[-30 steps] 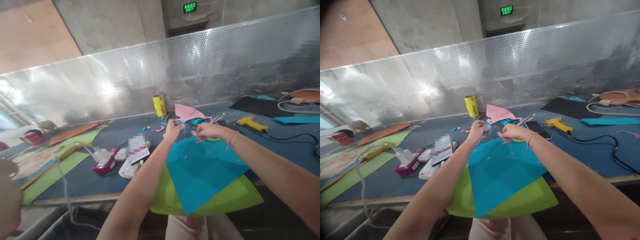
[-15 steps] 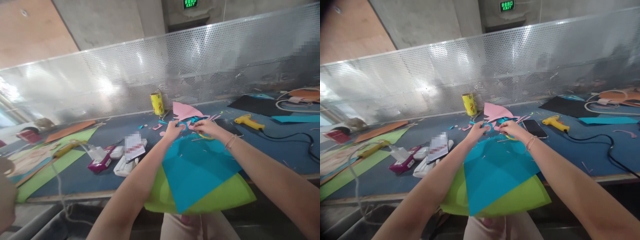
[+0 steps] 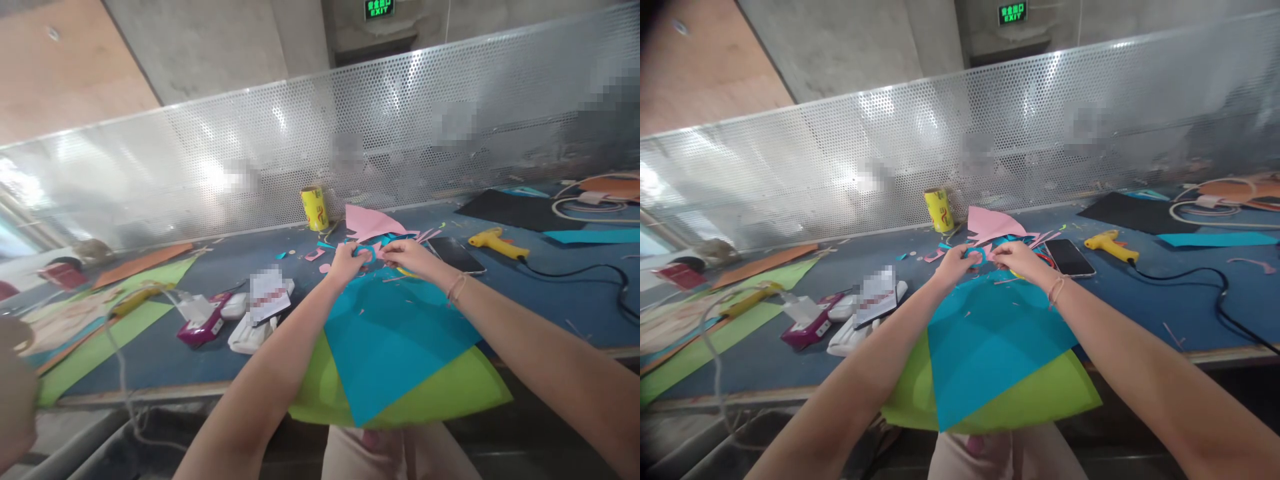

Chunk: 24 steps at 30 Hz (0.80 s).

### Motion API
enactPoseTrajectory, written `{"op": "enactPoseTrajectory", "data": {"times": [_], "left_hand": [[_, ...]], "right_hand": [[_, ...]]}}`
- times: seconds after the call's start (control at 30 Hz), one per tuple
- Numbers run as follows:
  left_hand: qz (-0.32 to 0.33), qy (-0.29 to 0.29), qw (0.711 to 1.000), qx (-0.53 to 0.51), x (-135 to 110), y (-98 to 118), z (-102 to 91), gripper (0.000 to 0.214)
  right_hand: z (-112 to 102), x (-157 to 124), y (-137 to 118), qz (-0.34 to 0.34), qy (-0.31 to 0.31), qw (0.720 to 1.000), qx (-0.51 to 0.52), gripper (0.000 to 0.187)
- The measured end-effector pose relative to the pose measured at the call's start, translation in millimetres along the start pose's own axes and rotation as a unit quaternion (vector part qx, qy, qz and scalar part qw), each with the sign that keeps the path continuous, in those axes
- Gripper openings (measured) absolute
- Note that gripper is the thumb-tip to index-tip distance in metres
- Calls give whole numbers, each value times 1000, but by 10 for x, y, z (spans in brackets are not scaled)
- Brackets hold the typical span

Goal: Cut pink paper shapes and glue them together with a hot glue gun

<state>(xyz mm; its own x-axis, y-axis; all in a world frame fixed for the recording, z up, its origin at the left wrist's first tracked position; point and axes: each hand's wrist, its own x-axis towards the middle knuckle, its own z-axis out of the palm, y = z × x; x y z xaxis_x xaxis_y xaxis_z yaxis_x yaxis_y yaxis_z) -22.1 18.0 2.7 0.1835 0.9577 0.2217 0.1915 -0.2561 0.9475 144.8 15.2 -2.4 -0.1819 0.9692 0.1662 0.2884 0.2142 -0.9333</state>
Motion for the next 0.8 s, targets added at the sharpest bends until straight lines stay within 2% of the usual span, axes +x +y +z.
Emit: {"op": "enactPoseTrajectory", "data": {"times": [0.27,0.47,0.8], "left_hand": [[26,-5,1000,17,6,-16,4,7],[21,-9,1000,-3,-7,2,6,10],[30,-14,999,16,12,-28,-5,12]], "right_hand": [[5,-19,-26,-2,2,1000,19,13],[-31,16,8,-17,-19,998,57,19],[-49,-20,-23,-16,-29,999,20,18]]}}
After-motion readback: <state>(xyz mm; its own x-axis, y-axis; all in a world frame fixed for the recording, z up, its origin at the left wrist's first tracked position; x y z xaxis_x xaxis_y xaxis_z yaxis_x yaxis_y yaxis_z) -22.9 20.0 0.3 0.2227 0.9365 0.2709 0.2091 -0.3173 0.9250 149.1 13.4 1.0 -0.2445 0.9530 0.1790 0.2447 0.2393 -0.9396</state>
